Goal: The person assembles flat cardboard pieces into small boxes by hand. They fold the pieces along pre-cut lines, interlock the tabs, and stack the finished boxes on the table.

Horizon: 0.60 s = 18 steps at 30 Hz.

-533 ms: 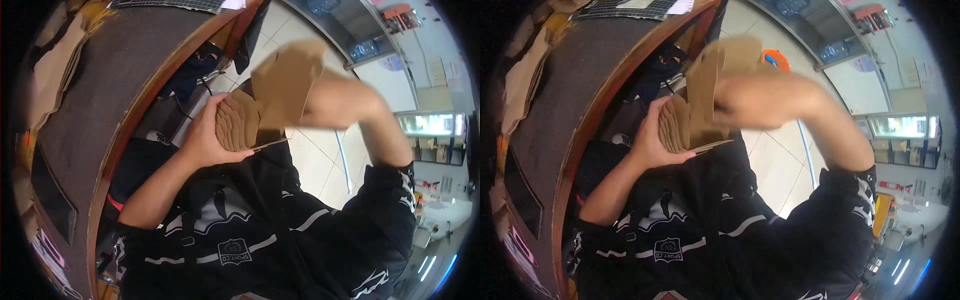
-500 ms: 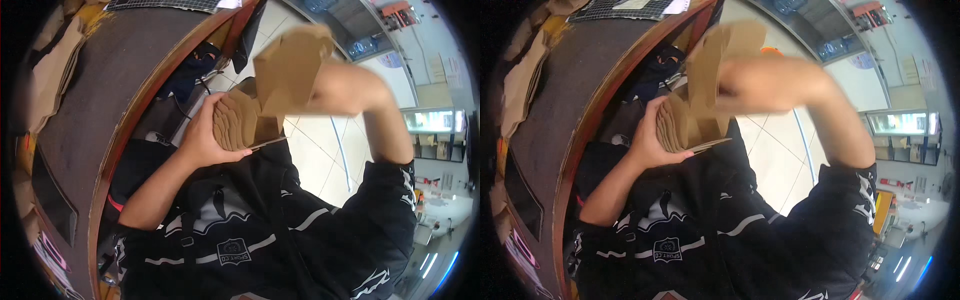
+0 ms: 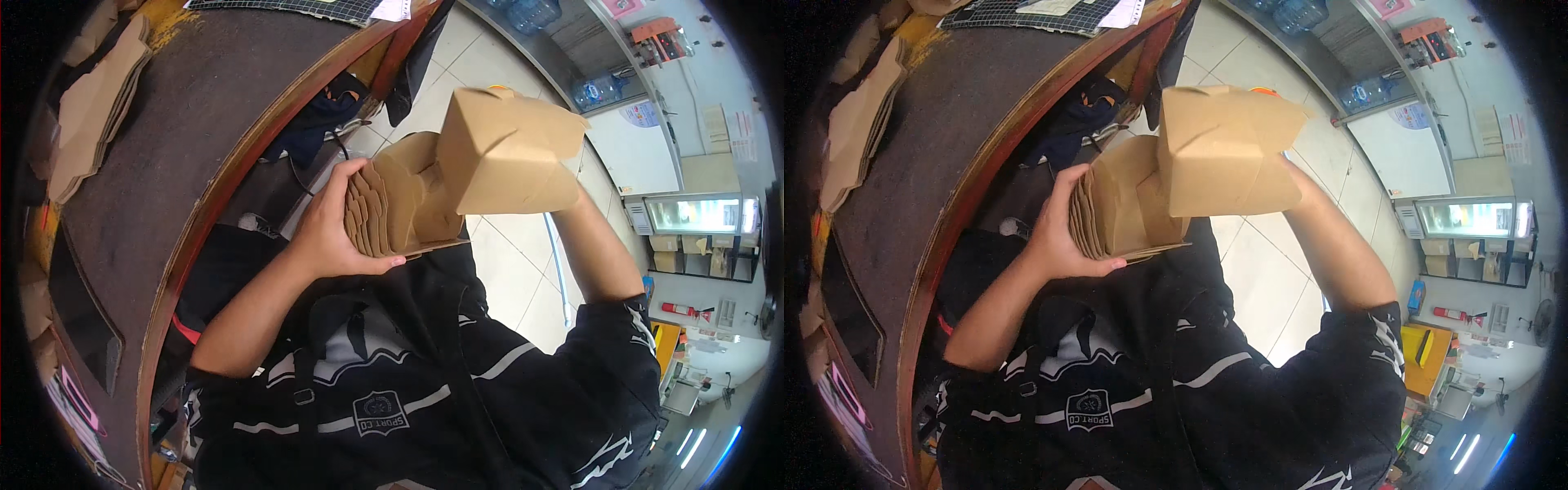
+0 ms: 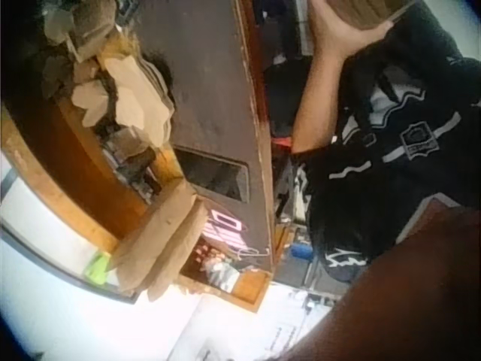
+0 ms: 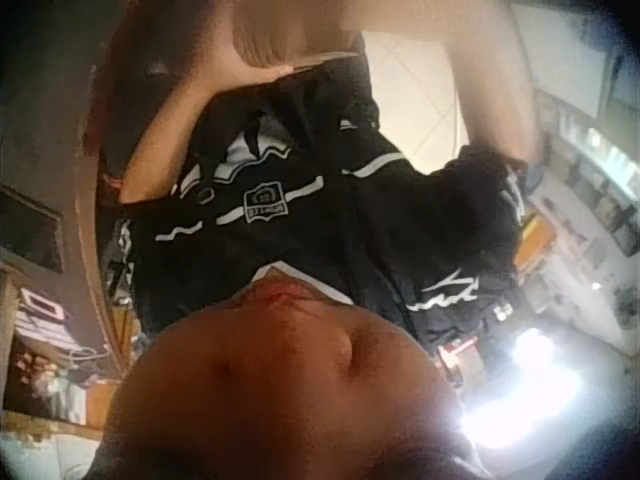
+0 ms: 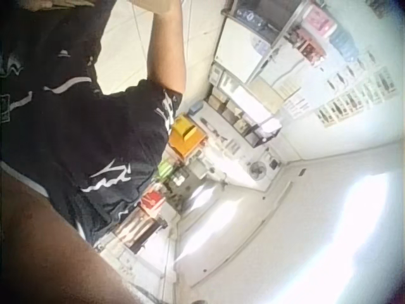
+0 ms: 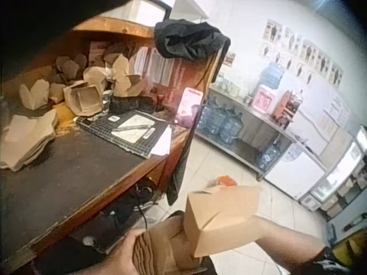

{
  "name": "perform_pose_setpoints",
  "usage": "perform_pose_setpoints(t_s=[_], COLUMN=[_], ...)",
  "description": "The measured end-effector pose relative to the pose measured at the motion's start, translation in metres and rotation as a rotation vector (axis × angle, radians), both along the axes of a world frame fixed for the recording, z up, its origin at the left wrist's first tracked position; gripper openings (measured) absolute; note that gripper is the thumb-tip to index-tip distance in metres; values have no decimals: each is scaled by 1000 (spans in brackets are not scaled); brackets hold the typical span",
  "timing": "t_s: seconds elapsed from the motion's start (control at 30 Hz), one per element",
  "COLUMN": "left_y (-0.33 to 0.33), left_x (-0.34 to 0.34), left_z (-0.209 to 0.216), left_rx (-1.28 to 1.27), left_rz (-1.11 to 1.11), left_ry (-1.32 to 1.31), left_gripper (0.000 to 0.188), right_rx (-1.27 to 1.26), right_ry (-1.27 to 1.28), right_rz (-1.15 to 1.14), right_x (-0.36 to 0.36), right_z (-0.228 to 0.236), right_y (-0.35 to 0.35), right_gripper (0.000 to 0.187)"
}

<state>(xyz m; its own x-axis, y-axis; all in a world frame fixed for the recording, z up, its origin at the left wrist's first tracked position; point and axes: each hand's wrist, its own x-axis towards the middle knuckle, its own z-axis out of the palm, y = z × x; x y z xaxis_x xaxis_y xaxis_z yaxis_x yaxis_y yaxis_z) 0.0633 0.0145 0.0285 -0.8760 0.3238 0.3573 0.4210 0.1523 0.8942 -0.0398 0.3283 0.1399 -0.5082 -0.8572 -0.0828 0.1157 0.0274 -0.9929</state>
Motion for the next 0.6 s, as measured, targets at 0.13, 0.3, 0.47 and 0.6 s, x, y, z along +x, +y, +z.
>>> perform_pose_setpoints(t_s=[0.13, 0.3, 0.47, 0.6], left_y=[5, 8, 5, 5], left_x=[0, -2, -1, -3], left_z=[-2, -4, 2, -11], left_rx=[10, 27, 0, 20], left_rz=[-10, 28, 51, 12], left_ry=[7, -2, -23, 8], left_gripper=[119, 117, 115, 116], right_rx=[614, 597, 369, 588], right_ry=[618, 1282, 1484, 952], right_rz=[26, 321, 398, 503], right_x=[18, 38, 41, 26], right_z=[44, 55, 42, 32], right_y=[-5, -37, -38, -42], right_gripper=[42, 37, 37, 39])
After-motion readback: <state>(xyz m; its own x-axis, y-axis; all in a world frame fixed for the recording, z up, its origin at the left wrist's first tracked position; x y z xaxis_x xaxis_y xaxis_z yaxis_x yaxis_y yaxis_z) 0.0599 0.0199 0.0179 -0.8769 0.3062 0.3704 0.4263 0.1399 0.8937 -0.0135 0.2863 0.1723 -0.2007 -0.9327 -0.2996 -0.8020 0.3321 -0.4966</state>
